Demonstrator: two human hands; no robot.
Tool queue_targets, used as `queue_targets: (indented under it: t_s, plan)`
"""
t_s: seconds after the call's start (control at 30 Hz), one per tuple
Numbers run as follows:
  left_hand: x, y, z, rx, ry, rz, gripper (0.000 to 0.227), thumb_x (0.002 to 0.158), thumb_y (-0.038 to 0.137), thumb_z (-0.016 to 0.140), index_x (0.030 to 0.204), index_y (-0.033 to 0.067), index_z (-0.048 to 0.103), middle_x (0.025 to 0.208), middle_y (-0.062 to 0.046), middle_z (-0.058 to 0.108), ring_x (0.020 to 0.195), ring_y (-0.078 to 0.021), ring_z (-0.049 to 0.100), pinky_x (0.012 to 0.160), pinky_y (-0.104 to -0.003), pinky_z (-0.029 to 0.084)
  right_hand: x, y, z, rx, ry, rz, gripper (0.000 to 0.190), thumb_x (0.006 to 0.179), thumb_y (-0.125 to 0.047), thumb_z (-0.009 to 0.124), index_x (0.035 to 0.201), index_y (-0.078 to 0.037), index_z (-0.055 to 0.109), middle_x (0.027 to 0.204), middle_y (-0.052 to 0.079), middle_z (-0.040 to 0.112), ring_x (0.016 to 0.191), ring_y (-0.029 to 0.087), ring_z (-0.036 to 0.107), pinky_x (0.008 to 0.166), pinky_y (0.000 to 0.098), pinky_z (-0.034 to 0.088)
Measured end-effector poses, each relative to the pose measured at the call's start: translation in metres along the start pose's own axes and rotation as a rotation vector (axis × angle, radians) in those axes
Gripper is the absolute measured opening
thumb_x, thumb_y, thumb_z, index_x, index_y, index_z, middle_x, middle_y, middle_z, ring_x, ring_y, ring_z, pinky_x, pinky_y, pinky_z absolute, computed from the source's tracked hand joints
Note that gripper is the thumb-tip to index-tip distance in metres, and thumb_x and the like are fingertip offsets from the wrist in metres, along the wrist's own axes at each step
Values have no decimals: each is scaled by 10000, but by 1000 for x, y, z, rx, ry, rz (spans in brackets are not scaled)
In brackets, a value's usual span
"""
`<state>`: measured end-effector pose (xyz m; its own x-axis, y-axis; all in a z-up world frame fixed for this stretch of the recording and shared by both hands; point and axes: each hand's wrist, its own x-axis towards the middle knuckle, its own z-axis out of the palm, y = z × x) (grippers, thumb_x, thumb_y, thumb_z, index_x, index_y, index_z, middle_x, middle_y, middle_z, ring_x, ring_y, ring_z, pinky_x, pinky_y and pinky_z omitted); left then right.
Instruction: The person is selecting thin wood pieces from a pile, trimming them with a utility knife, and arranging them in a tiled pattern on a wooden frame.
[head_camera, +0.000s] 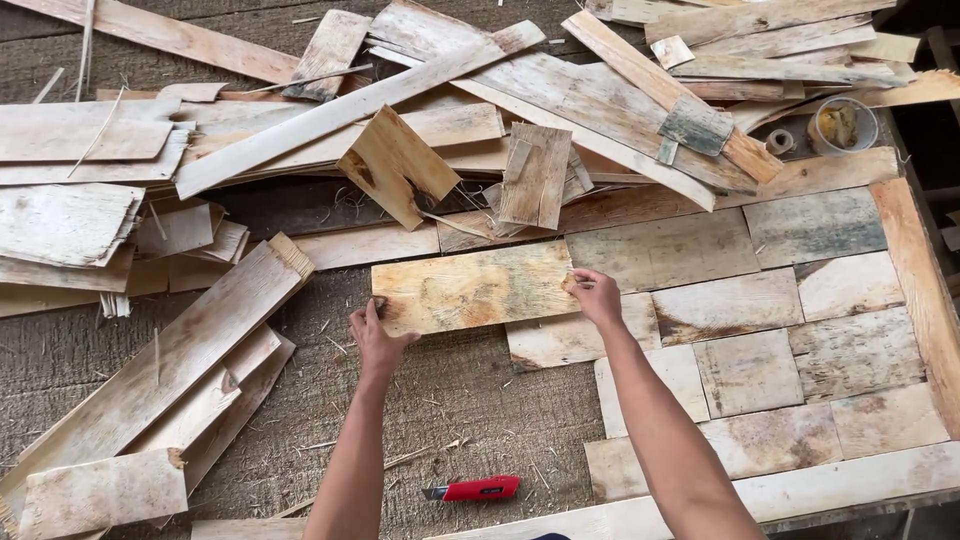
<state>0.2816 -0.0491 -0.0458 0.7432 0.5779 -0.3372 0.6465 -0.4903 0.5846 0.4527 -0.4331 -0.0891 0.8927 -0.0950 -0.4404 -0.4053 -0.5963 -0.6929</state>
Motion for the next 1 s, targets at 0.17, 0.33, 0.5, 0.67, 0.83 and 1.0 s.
queue_targets:
  t_s: [0.17,0.33,0.5,0.67,0.83,1.0]
  plan:
    - [10,-15,11,-1,13,1,1183,528,226,1003,1538,81,403,1399,-146,391,1280,-390,439,1116,-454,436,-6,-16,-3,31,-8,-14,414,775,-148,781,1187,-188,775,1147,22,767,1002,165,748,905,315,583]
    - [0,-9,8,-30,22,-32,1164,563,211,996,1553,89,396,1413,-141,384,1295,-359,416,1111,-438,434,3,-1,-2,108,-11,-18,419,769,-120,786,1185,-164,769,1118,32,774,982,169,752,886,321,585]
    - [6,-29,20,-25,93,14,1102,562,232,991,1505,88,439,1382,-144,403,1265,-383,427,1093,-484,429,9,20,-9,42,27,-11,309,797,-169,780,1098,-236,791,1036,-31,781,935,129,751,851,295,587]
    - [8,-41,24,-16,94,4,1049,574,208,988,1483,93,476,1337,-143,419,1250,-380,431,1090,-469,419,5,22,-13,-51,2,16,277,796,-248,770,1070,-244,808,1002,-34,791,960,168,753,867,328,588]
    - [13,-51,34,-28,110,23,1028,557,205,990,1457,105,504,1284,-139,445,1219,-378,460,1073,-473,425,-1,19,-11,-101,-19,15,256,801,-261,760,1049,-247,822,966,-24,799,956,199,757,854,349,596]
    - [15,-55,38,-107,120,11,957,583,161,977,1426,99,529,1228,-148,479,1189,-387,503,1064,-461,445,-14,4,-17,-94,-36,24,248,807,-241,751,1042,-230,830,975,-1,804,945,223,760,836,349,601]
